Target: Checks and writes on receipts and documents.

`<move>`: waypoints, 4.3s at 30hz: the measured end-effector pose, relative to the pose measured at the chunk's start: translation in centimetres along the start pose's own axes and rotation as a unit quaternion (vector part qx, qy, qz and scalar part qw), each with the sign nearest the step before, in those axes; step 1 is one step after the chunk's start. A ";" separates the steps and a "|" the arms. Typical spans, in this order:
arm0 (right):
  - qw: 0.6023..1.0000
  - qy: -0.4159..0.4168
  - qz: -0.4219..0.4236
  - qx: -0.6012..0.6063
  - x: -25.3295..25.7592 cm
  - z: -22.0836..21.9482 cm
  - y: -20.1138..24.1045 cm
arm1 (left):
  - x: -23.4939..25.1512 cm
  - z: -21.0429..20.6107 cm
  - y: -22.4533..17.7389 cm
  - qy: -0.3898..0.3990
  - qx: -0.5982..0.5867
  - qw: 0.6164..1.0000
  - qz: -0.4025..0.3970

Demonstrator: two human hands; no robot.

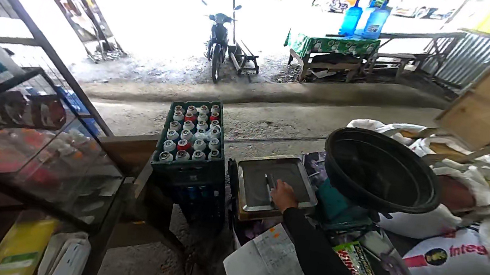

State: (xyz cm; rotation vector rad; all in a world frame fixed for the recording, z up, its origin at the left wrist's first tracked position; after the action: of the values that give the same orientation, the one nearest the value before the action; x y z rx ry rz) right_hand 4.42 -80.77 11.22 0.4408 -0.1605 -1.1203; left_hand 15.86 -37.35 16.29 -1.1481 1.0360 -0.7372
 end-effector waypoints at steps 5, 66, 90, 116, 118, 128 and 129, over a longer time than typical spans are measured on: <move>0.999 0.033 0.004 -0.003 0.4 -0.5 0.2 | 6.6 -5.7 4.7 0.037 0.032 0.997 0.067; 0.949 -0.045 -0.078 0.301 -21.1 -10.2 -9.7 | 17.3 -14.9 15.2 0.112 0.176 0.947 0.244; 0.962 -0.067 -0.060 0.258 -21.0 -9.8 -9.9 | 17.2 -14.9 15.5 0.108 0.159 0.950 0.247; 0.970 -0.107 -0.098 0.195 -21.1 -9.1 -10.6 | 17.2 -14.8 15.3 0.105 0.179 0.948 0.242; 0.973 -0.101 -0.091 0.185 -21.0 -9.1 -10.5 | 17.1 -14.7 15.2 0.104 0.173 0.950 0.240; 0.967 -0.121 -0.130 0.181 -20.5 -6.9 -10.6 | 17.1 -14.8 15.1 0.105 0.178 0.948 0.240; 0.971 -0.128 -0.115 0.166 -19.9 -5.9 -9.9 | 17.0 -14.8 15.2 0.103 0.174 0.950 0.240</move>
State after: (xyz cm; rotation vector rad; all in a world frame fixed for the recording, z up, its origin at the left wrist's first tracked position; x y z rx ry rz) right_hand -10.43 -64.92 3.64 0.6231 -0.5405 -1.3832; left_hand 7.87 -53.74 -3.89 -0.4908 1.2421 -0.6201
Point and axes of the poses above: each hand's wrist, its own x-axis towards the middle knuckle, its own z-axis out of the back of the hand, y = z × x, the point moved 7 cm from there along x, towards the middle knuckle, and after that the axes turned 4 degrees about z, right-handed, at the moved point
